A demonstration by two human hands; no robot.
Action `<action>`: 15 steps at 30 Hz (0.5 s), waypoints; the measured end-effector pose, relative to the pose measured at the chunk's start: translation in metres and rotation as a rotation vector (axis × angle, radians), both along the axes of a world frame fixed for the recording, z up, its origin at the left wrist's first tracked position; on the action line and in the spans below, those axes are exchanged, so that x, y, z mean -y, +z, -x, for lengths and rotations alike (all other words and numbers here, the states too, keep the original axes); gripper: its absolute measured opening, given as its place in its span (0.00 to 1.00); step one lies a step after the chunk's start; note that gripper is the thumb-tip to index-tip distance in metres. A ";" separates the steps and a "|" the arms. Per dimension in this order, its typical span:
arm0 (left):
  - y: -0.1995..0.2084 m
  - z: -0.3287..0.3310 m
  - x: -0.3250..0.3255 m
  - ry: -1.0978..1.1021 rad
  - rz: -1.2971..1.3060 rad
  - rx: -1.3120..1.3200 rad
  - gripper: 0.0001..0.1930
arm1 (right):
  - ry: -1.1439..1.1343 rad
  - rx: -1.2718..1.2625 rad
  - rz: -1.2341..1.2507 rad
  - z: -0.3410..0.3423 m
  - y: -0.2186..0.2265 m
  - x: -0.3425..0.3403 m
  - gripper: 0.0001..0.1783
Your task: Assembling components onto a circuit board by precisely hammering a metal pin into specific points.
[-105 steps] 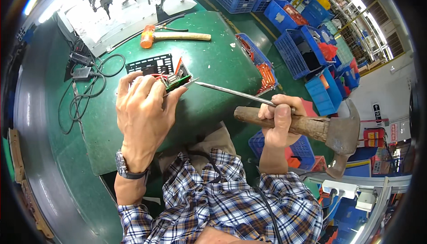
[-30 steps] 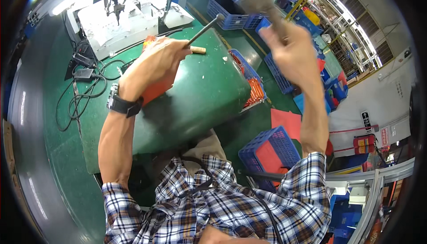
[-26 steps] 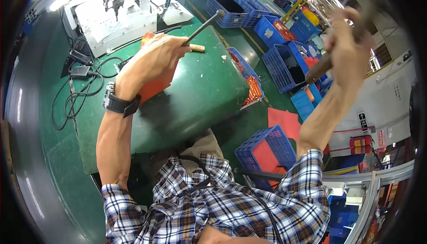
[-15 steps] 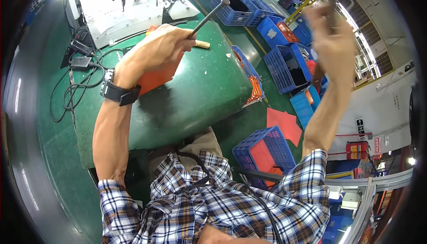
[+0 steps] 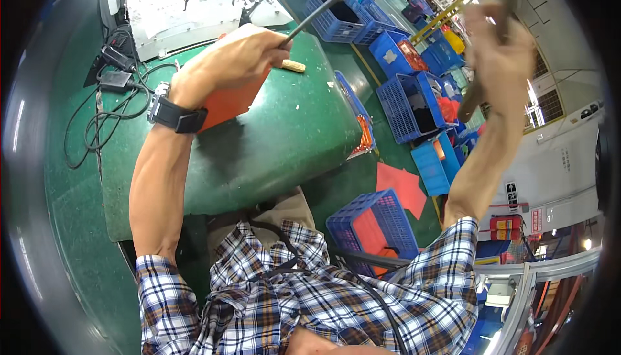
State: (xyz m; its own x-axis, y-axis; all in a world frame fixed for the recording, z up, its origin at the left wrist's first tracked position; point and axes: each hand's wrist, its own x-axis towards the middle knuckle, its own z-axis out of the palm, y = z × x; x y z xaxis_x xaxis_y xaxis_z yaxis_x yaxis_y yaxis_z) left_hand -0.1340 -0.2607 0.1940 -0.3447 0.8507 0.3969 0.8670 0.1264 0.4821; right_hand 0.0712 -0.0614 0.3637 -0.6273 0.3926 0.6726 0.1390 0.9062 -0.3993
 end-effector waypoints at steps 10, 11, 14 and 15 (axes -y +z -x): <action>-0.011 0.012 0.001 -0.027 -0.091 -0.048 0.10 | 0.245 0.338 -0.150 0.026 -0.041 -0.019 0.13; -0.013 0.005 0.003 0.051 0.015 -0.009 0.10 | 0.220 0.298 -0.161 0.023 -0.029 -0.024 0.12; -0.004 0.000 -0.007 0.017 -0.027 0.029 0.10 | 0.034 -0.215 -0.046 -0.014 0.020 -0.008 0.09; -0.005 0.003 -0.007 -0.005 -0.075 0.047 0.10 | 0.056 -0.427 0.080 -0.018 0.025 0.000 0.08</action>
State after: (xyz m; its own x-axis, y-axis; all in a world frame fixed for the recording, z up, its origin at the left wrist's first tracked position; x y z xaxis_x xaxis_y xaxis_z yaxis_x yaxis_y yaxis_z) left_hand -0.1366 -0.2536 0.1887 -0.3602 0.8208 0.4434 0.8439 0.0841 0.5299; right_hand 0.0892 -0.0612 0.3890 -0.3211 0.4278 0.8449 -0.1019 0.8714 -0.4799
